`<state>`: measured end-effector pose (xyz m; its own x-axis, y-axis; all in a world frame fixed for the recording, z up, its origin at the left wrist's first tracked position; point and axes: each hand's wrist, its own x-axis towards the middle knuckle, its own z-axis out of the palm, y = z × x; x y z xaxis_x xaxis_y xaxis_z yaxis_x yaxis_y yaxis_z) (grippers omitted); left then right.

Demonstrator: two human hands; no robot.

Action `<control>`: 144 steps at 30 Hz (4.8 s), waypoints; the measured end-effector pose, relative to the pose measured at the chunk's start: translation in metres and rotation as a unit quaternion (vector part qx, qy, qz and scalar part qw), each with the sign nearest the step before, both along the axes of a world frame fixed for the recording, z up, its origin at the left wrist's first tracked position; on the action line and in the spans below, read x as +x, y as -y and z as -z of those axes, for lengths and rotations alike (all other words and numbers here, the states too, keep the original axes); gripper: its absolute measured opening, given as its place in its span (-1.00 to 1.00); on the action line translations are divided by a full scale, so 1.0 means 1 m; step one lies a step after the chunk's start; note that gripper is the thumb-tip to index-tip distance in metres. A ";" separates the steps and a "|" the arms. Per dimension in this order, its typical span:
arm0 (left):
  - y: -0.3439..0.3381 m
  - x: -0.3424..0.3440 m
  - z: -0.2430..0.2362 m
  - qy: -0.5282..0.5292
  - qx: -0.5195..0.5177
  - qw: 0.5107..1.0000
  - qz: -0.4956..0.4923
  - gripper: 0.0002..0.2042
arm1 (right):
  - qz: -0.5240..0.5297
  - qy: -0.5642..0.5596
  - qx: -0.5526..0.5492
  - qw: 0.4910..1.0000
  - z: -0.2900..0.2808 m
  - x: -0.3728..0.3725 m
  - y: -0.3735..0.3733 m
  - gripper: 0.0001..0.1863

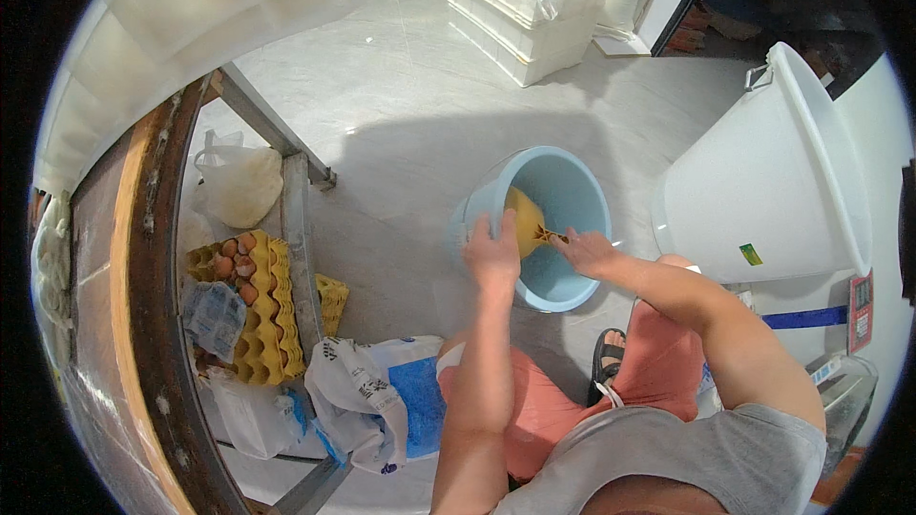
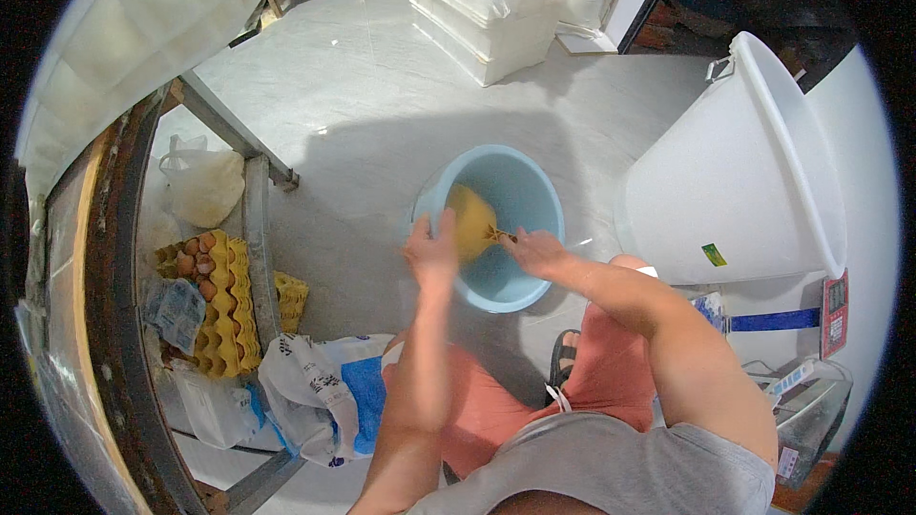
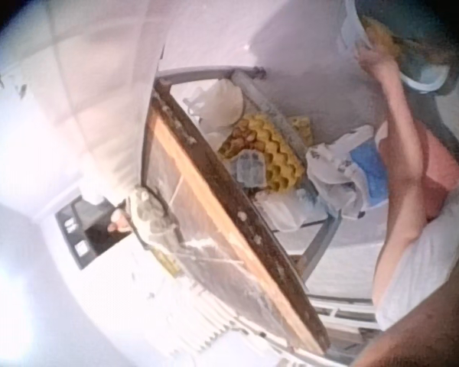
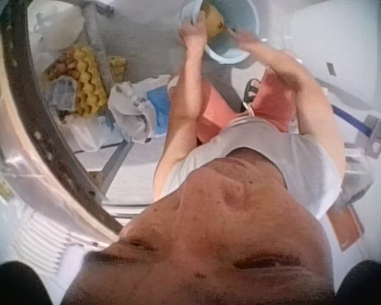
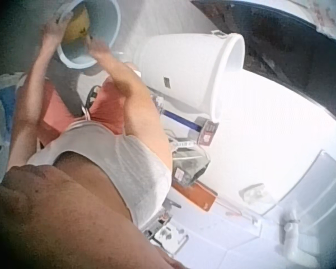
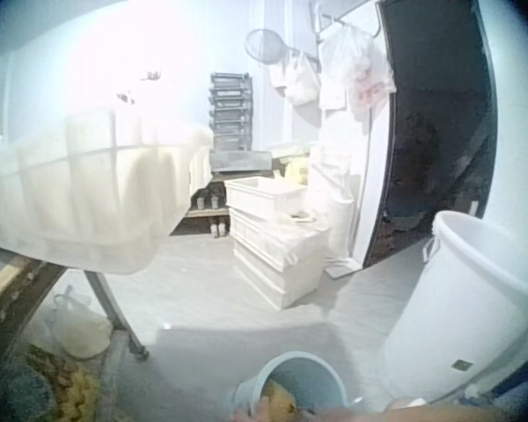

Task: The person scoops water from a large white bucket into a blue basin using a yellow scoop, then cracks several eggs into the basin. The person carries the basin to a work table and places a large container of dough onto a dough sheeter.

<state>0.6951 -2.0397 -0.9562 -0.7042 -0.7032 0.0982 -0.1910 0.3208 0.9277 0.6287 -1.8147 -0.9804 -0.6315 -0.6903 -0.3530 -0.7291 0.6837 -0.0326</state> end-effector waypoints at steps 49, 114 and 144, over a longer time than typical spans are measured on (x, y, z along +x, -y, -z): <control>0.017 -0.007 -0.011 -0.022 0.175 0.984 -0.033 -0.57 | 0.144 0.080 -0.080 0.983 -0.067 0.048 -0.009 -0.49; 0.072 0.015 0.036 0.219 -0.028 0.974 -0.054 -0.50 | 0.377 0.487 -0.164 0.771 -0.084 0.018 0.023 -0.38; 0.061 0.006 0.048 0.155 -0.022 0.985 -0.077 -0.51 | 0.378 0.466 -0.348 0.721 -0.123 0.036 0.000 -0.43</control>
